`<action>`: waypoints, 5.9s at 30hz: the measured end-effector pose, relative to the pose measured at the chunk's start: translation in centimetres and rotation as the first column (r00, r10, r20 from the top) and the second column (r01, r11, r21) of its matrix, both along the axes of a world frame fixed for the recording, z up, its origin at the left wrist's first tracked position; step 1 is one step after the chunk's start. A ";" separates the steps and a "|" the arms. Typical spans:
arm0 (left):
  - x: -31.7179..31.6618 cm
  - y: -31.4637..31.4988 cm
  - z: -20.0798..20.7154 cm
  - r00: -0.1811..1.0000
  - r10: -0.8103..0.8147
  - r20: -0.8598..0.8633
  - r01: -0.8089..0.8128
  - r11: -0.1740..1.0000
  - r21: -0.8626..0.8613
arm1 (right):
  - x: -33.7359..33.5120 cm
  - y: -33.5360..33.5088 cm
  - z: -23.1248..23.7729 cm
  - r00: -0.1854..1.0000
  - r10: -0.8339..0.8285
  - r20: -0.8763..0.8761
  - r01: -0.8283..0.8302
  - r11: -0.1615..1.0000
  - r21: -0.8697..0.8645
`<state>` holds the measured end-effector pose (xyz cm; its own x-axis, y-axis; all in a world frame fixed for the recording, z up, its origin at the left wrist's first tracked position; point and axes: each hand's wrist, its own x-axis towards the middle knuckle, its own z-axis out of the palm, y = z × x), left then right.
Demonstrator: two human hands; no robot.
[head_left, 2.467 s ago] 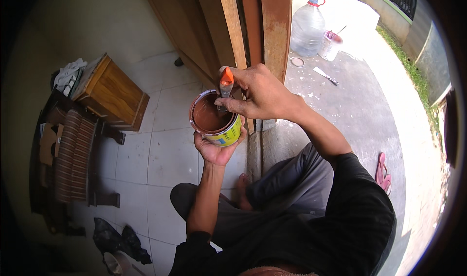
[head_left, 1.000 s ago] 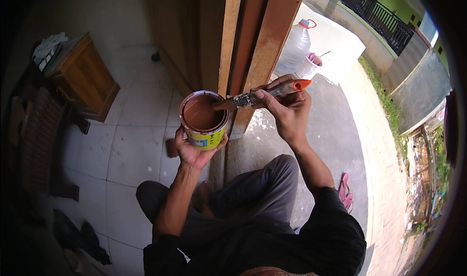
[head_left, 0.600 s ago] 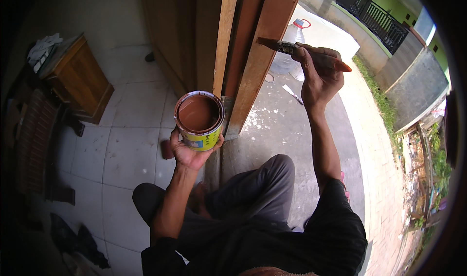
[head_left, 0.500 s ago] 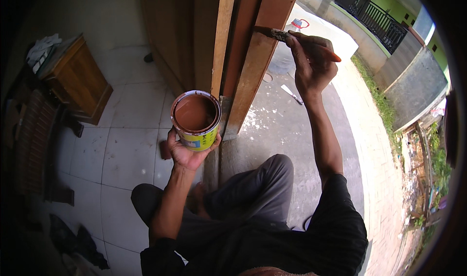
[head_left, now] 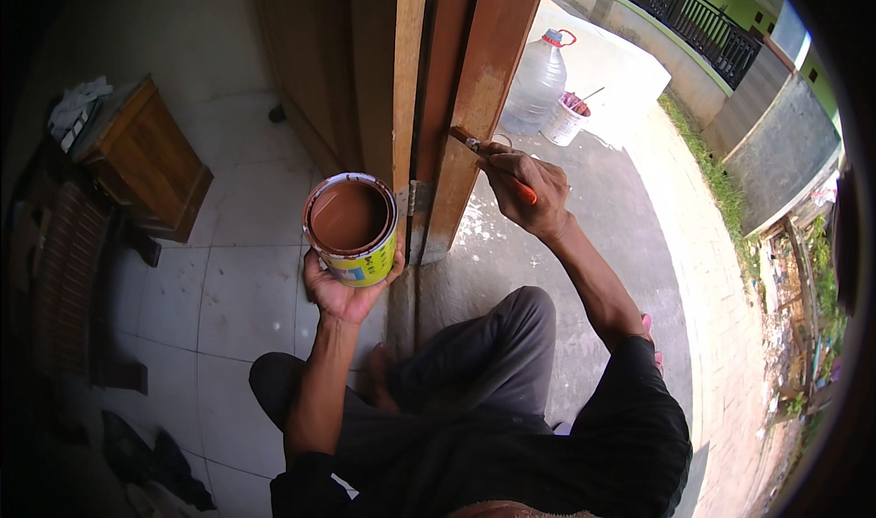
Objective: The person paints a wooden door frame with brown paint using a brush, dipping the brush into a yellow paint can and applying the paint to different sections of the frame.
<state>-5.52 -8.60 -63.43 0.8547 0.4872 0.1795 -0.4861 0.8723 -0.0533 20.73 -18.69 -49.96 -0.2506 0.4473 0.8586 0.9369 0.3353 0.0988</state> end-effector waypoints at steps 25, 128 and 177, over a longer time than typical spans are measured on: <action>0.4 0.3 0.0 1.000 0.017 0.017 -0.018 1.000 0.021 | 1.3 2.1 9.8 0.998 -0.067 -0.020 0.070 0.960 0.273; 1.3 -0.1 0.7 0.997 -0.048 -0.055 0.046 0.998 -0.045 | -6.6 0.9 6.2 0.896 0.323 -0.304 -0.423 0.829 -0.365; 1.2 -0.3 0.7 0.998 -0.043 -0.043 0.041 0.998 -0.040 | 3.8 0.3 8.6 1.000 0.002 0.024 -0.014 0.859 0.512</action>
